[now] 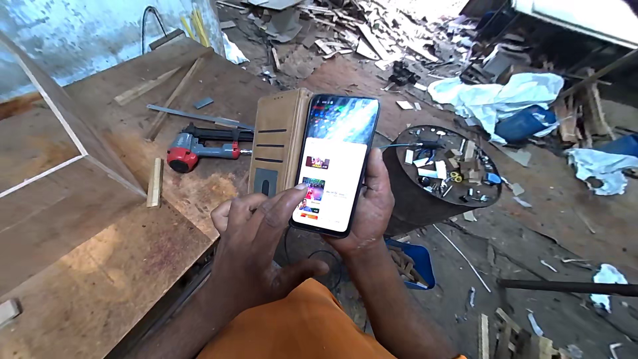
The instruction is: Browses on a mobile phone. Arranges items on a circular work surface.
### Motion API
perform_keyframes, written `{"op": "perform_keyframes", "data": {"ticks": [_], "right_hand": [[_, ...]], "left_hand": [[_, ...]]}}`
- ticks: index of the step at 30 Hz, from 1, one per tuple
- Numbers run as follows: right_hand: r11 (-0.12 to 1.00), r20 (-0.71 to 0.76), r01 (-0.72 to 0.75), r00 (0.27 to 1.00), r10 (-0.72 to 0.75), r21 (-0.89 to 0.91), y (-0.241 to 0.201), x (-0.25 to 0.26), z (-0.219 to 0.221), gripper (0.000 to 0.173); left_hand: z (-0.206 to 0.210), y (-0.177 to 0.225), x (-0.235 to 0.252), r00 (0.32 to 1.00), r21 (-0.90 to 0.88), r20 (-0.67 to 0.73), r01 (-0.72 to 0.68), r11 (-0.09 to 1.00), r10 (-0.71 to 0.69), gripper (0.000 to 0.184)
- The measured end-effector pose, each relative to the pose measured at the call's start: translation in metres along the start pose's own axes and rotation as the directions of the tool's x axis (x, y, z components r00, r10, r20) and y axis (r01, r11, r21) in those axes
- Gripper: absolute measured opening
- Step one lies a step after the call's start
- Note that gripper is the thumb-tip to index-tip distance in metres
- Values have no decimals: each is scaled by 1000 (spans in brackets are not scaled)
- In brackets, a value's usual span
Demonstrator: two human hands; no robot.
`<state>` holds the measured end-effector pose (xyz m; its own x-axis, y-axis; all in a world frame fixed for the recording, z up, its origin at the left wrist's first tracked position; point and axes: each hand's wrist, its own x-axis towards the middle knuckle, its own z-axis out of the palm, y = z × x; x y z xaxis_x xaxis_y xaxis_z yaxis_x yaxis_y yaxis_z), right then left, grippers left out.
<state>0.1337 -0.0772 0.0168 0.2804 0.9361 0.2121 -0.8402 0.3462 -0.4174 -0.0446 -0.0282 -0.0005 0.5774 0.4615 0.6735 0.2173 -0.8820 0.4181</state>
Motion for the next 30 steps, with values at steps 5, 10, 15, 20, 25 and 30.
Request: {"op": "perform_keyframes", "data": {"ticks": [5, 10, 15, 20, 25, 30], "right_hand": [[1000, -14, -7, 1000, 7, 5, 1, 1, -1, 54], [1000, 9, -5, 1000, 5, 18, 2, 3, -4, 53], [999, 0, -19, 1000, 19, 28, 3, 5, -7, 55], [999, -24, -30, 999, 31, 43, 6, 8, -10, 56], [999, -40, -36, 999, 37, 25, 9, 12, -11, 54], [995, -37, -88, 996, 86, -54, 10, 9, -10, 55]], "left_hand": [[0, -1, 1, 1000, 1, 4, 5, 1000, -5, 90], [-2, -4, 1, 999, -27, -48, 6, 1000, -8, 90], [-3, -11, 1, 997, 6, -76, 8, 1000, -8, 92], [-2, -17, 1, 998, 4, -62, 19, 1000, -18, 91], [-1, -29, -2, 998, 1, -59, 38, 999, -38, 90], [-2, -43, -8, 996, -1, -50, 67, 998, -67, 89]]}}
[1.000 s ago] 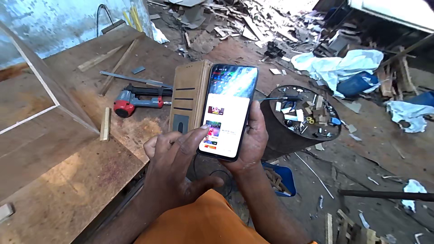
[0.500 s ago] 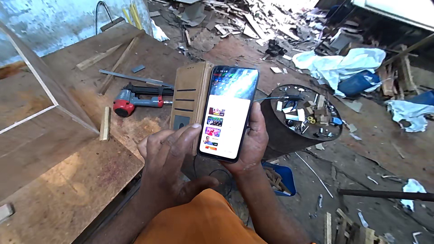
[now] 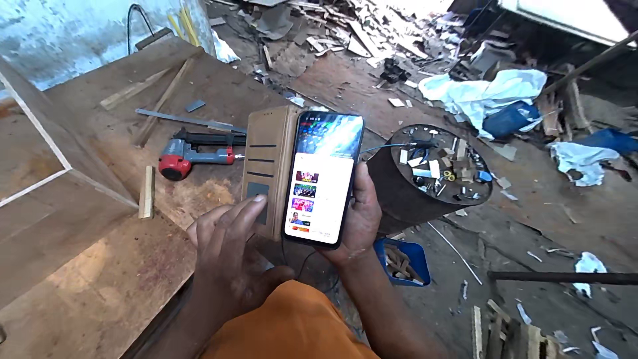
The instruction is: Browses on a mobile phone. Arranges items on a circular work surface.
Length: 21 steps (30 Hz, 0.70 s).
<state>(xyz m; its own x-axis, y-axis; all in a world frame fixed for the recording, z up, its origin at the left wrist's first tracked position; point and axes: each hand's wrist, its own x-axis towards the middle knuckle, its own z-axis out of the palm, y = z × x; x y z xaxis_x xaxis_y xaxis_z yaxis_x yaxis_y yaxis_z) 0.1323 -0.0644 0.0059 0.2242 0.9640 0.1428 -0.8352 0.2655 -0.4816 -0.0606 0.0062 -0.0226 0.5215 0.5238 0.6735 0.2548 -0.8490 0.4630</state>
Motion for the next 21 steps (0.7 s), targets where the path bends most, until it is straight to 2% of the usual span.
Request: {"op": "perform_keyframes", "data": {"ticks": [3, 11, 21], "right_hand": [[995, -1, -7, 1000, 7, 100, 4, 8, -2, 52], [997, 58, -67, 996, 68, -25, 17, 5, -2, 55], [995, 50, -80, 996, 77, 62, 45, 21, -12, 53]], "left_hand": [[-1, -10, -3, 1000, -4, -7, 22, 1000, -22, 89], [-7, -28, -1, 998, -38, 1, 62, 997, -62, 89], [-15, -70, -20, 986, -76, 36, 163, 984, -160, 87]]}}
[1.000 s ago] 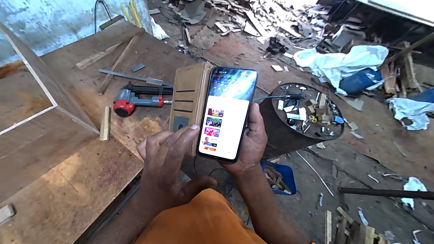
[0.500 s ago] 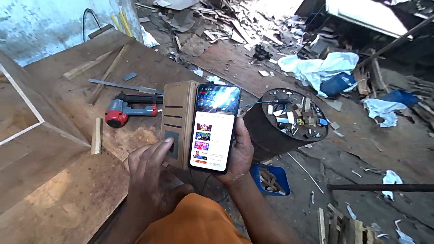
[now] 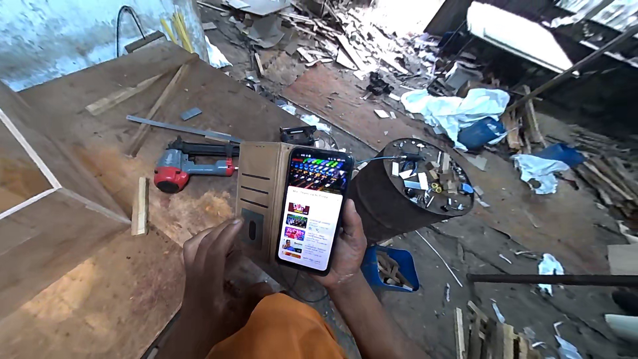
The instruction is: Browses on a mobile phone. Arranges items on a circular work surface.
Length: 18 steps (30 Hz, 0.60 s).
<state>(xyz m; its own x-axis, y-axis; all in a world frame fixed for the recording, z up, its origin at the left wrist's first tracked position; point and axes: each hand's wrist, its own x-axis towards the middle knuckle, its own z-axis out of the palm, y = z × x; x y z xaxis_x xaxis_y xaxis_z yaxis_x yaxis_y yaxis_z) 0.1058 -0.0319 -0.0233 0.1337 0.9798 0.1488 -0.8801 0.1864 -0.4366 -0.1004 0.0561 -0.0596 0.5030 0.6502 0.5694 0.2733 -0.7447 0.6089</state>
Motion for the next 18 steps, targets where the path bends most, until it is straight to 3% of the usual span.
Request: {"op": "perform_keyframes", "data": {"ticks": [9, 13, 16, 18], "right_hand": [[998, -67, 54, 996, -56, -32, 16, 6, -10, 49], [998, -142, 62, 988, -64, -22, 22, 3, -15, 50], [995, -179, 80, 980, -88, -55, 23, -3, -20, 51], [993, -182, 100, 977, -111, -65, 21, -7, -20, 48]], "left_hand": [[-10, -33, -12, 983, -15, 110, 150, 989, -147, 84], [-6, -49, -12, 968, -15, 193, 167, 986, -161, 89], [13, -74, -20, 976, -50, 200, 99, 994, -87, 93], [11, -62, -5, 971, -40, 228, 86, 996, -74, 85]]}}
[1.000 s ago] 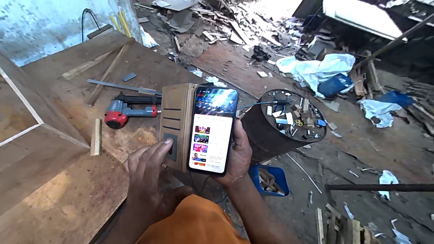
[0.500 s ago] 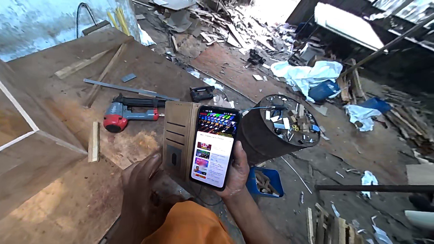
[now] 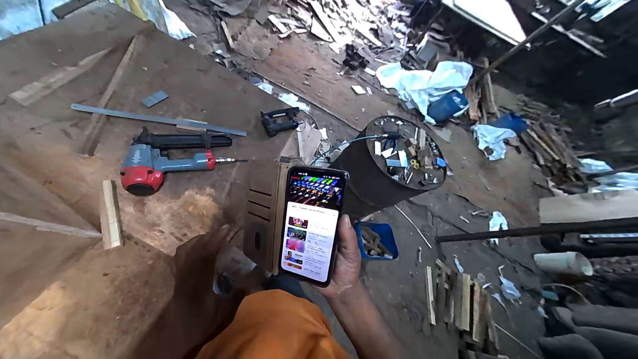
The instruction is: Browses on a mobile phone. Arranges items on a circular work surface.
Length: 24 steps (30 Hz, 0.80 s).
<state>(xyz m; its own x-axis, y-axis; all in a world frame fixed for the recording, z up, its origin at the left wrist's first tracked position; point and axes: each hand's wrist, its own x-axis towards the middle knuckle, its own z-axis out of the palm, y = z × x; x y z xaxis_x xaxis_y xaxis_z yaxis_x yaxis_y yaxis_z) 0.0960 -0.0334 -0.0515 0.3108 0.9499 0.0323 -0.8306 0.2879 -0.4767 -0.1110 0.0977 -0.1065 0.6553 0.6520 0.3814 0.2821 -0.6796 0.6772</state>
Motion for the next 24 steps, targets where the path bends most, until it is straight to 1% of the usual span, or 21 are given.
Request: {"op": "perform_keyframes", "data": {"ticks": [2, 6, 9, 13, 14, 16, 19, 20, 22, 24], "right_hand": [[1000, -9, 25, 1000, -25, 13, -7, -3, -2, 48], [997, -60, 79, 995, -79, -17, -25, -11, -12, 49], [995, -59, 100, 993, -100, -4, -43, -14, -24, 49], [993, -83, 121, 989, -120, 8, -78, -13, -48, 50], [993, -93, 122, 988, -121, 1, -89, -12, -55, 50], [993, -68, 116, 991, -116, 0, -113, -11, -73, 50], [996, -34, 93, 995, -93, 13, -161, -8, -107, 51], [996, -30, 89, 996, -89, 0, -181, -8, -120, 52], [997, -33, 74, 997, -75, -32, -223, -15, -146, 53], [996, -32, 78, 996, -79, -51, -267, -23, -171, 53]], "left_hand": [[-2, 14, 13, 1000, -13, 18, 0, 1000, 0, 82], [22, 20, 22, 998, -27, 58, -7, 1000, 9, 80], [40, 32, 31, 997, -38, 81, -11, 999, 14, 77], [73, 41, 42, 991, 0, 133, 34, 999, -33, 86], [83, 45, 47, 991, 7, 130, 33, 999, -33, 86], [104, 55, 58, 992, 48, 122, 30, 998, -36, 84], [148, 69, 78, 999, 116, 54, -10, 993, 4, 83], [170, 72, 84, 1000, 131, 20, -17, 991, 14, 83], [217, 84, 93, 1000, 137, -1, 25, 990, -26, 86], [264, 103, 110, 999, 88, -6, 36, 995, -36, 85]]}}
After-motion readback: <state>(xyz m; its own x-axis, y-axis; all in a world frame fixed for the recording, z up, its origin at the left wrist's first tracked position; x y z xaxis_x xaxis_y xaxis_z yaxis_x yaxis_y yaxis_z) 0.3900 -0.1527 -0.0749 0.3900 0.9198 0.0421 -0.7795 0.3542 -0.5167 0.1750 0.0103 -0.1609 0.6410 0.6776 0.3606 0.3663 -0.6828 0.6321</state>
